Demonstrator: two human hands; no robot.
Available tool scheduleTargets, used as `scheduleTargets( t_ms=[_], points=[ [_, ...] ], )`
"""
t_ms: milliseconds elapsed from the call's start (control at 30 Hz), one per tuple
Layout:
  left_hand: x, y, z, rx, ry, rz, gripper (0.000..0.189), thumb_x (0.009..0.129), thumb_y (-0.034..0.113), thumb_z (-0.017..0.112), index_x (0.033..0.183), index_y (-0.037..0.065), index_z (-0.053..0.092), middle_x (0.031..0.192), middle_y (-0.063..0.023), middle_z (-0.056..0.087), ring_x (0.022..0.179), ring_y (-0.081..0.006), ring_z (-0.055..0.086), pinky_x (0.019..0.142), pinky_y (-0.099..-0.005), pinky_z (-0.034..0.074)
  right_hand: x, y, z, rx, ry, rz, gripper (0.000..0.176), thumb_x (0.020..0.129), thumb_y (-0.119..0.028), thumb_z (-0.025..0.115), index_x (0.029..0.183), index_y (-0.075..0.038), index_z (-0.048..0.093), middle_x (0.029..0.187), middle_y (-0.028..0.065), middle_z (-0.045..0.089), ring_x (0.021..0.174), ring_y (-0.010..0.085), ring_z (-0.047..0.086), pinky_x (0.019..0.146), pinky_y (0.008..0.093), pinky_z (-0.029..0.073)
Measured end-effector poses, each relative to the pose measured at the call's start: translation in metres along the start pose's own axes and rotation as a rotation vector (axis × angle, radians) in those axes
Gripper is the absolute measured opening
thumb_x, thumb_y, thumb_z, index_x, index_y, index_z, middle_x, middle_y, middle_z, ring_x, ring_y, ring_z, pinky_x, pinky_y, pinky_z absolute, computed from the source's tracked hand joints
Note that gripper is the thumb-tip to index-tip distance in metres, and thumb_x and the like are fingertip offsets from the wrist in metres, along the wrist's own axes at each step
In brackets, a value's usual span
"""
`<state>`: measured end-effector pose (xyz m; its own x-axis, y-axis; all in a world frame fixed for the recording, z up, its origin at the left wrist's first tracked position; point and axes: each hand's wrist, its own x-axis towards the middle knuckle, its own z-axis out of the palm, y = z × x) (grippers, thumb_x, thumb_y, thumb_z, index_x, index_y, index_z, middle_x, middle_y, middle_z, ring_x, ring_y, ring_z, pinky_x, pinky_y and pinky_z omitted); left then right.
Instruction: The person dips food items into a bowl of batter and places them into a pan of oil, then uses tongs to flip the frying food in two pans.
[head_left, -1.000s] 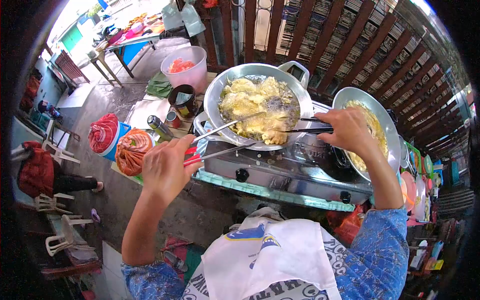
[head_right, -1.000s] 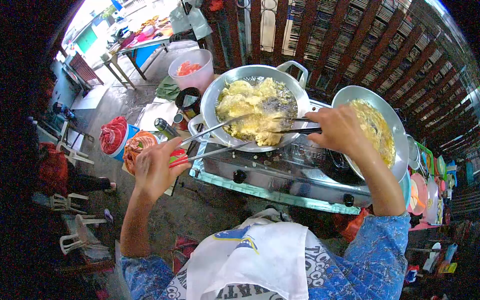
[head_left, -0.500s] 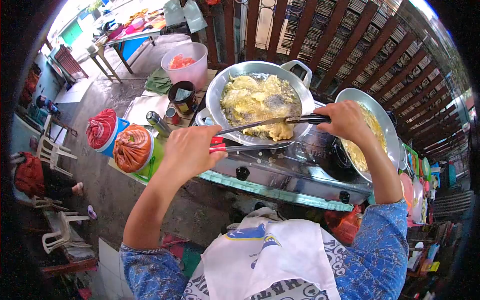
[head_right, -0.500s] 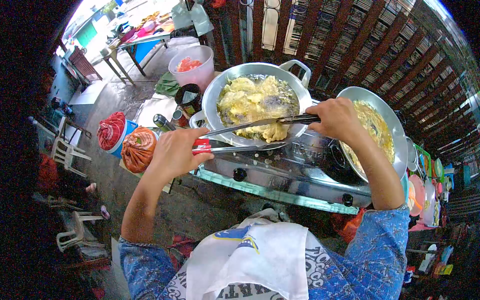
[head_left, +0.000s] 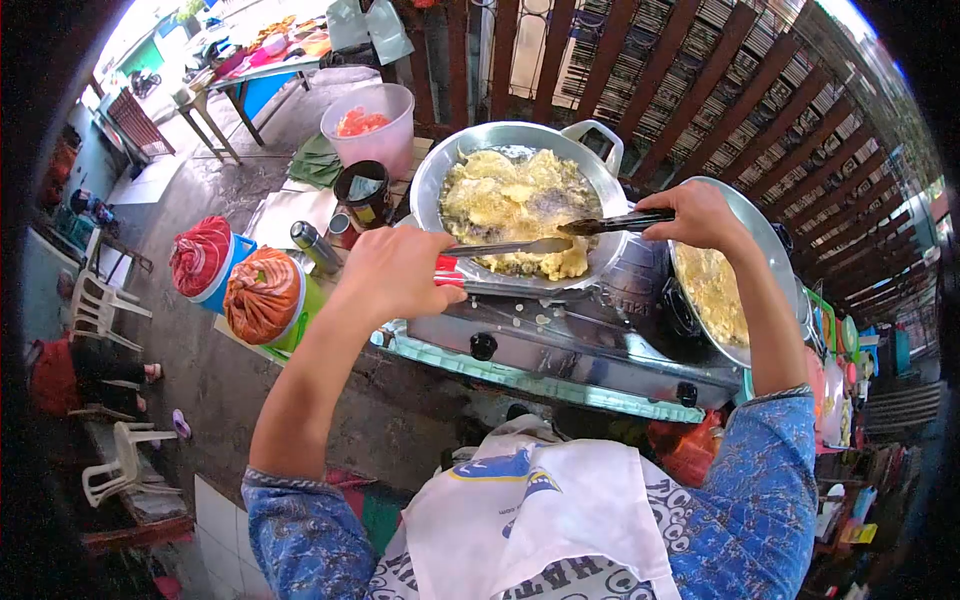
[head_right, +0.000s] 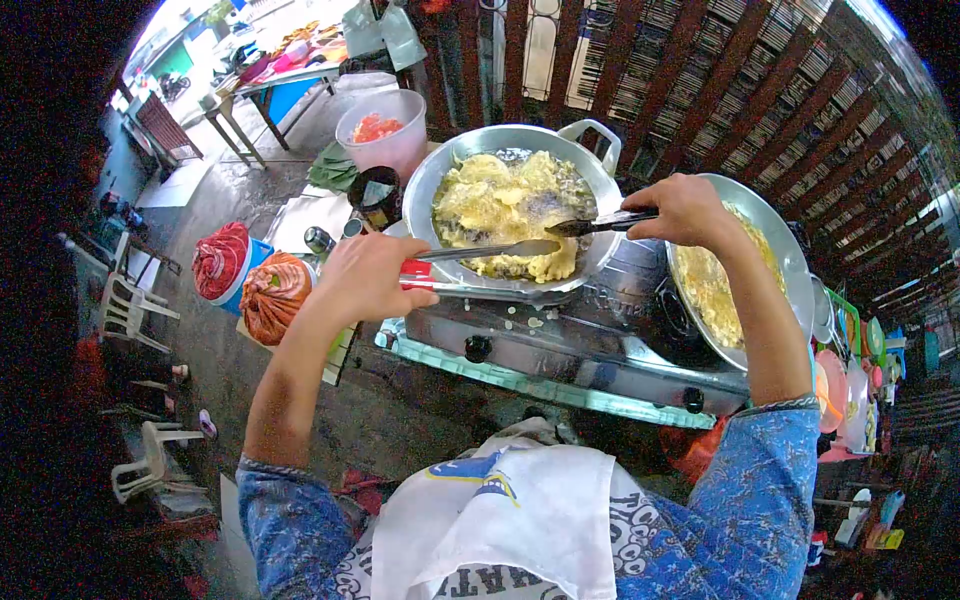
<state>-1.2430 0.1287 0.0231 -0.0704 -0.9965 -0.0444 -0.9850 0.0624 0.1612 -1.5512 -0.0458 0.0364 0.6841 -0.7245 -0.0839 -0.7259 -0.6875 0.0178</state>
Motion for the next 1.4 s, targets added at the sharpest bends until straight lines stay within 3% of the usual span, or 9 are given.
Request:
scheduleTargets(
  t_ms=[400,467,700,767,933,1033,1167,1267,1400],
  points=[
    [0.017,0.006,0.009,0.008,-0.094,0.005,0.042,0.066,0.041,0.069,0.09,0.008,0.066,0.089,-0.013,0.064,0.09,-0.0294,0.06,0.078,-0.0396,0.047,0.014,-0.005,-0.006,-0.091,0.079,0.011,0.041,0.063,-0.041,0.068,0.098,-0.021,0.067,0.078,0.0082,0.065,0.077,0.0277,0.06,0.068,0.0389,0.045],
    [0.016,0.006,0.011,0.015,-0.083,0.01,0.049,0.064,0.038,0.071,0.103,0.009,0.063,0.091,-0.0166,0.064,0.09,-0.031,0.06,0.08,-0.0402,0.045,0.018,-0.009,-0.006,-0.076,0.056,0.011,0.039,0.063,-0.039,0.068,0.098,-0.021,0.068,0.079,0.0082,0.065,0.077,0.0271,0.061,0.068,0.0377,0.045],
    [0.011,0.014,0.007,0.012,-0.101,-0.025,0.043,0.065,0.039,0.069,0.095,0.008,0.065,0.088,-0.0122,0.065,0.088,-0.0279,0.061,0.079,-0.0399,0.047,0.027,-0.03,-0.001,-0.189,0.077,-0.09,0.031,0.067,-0.036,0.065,0.095,-0.022,0.067,0.077,0.0086,0.065,0.078,0.0278,0.062,0.069,0.0381,0.047],
    [0.009,0.011,0.011,-0.016,-0.038,0.001,0.05,0.064,0.037,0.072,0.103,0.008,0.063,0.087,-0.0162,0.064,0.086,-0.0313,0.06,0.078,-0.0415,0.046,0.022,-0.025,-0.003,-0.184,0.117,-0.1,0.03,0.067,-0.035,0.066,0.095,-0.022,0.067,0.077,0.0082,0.064,0.077,0.0271,0.062,0.069,0.0376,0.046],
    [0.008,0.011,0.012,-0.022,-0.084,-0.033,0.051,0.064,0.038,0.071,0.103,0.007,0.062,0.087,-0.0165,0.064,0.086,-0.0314,0.06,0.076,-0.0414,0.046,0.009,-0.03,-0.005,-0.267,0.176,-0.071,0.029,0.067,-0.032,0.068,0.094,-0.022,0.066,0.079,0.0067,0.064,0.077,0.0247,0.062,0.069,0.0364,0.044],
    [0.009,0.013,0.009,-0.015,-0.1,-0.039,0.051,0.064,0.038,0.071,0.104,0.007,0.062,0.088,-0.0166,0.064,0.086,-0.0313,0.06,0.077,-0.0412,0.045,0.01,-0.035,0.012,-0.292,0.038,-0.109,0.038,0.066,-0.033,0.069,0.102,-0.021,0.063,0.082,0.0048,0.062,0.078,0.0247,0.059,0.071,0.0377,0.042],
    [0.003,0.007,0.004,0.01,-0.107,-0.055,0.053,0.063,0.039,0.071,0.105,0.008,0.062,0.088,-0.0161,0.064,0.086,-0.0312,0.061,0.077,-0.0408,0.046,-0.006,-0.028,-0.003,-0.143,0.046,-0.004,0.043,0.064,-0.035,0.07,0.104,-0.021,0.063,0.087,0.0053,0.062,0.082,0.0248,0.059,0.079,0.038,0.041],
    [-0.006,-0.002,-0.003,-0.024,-0.097,-0.09,0.054,0.062,0.04,0.071,0.106,0.009,0.062,0.088,-0.0154,0.064,0.086,-0.0311,0.061,0.079,-0.0406,0.046,-0.02,-0.013,-0.015,-0.229,0.08,0.032,0.045,0.062,-0.033,0.072,0.104,-0.019,0.063,0.087,0.0037,0.063,0.085,0.0232,0.059,0.081,0.0382,0.04],
    [-0.018,-0.012,-0.01,-0.024,-0.101,-0.137,0.055,0.061,0.039,0.072,0.106,0.01,0.062,0.088,-0.0149,0.065,0.085,-0.0315,0.061,0.079,-0.0406,0.046,-0.02,0.006,-0.009,-0.401,0.055,-0.24,0.052,0.06,-0.029,0.075,0.109,-0.022,0.059,0.086,-0.0014,0.06,0.083,0.016,0.058,0.079,0.0344,0.038]
  ],
)
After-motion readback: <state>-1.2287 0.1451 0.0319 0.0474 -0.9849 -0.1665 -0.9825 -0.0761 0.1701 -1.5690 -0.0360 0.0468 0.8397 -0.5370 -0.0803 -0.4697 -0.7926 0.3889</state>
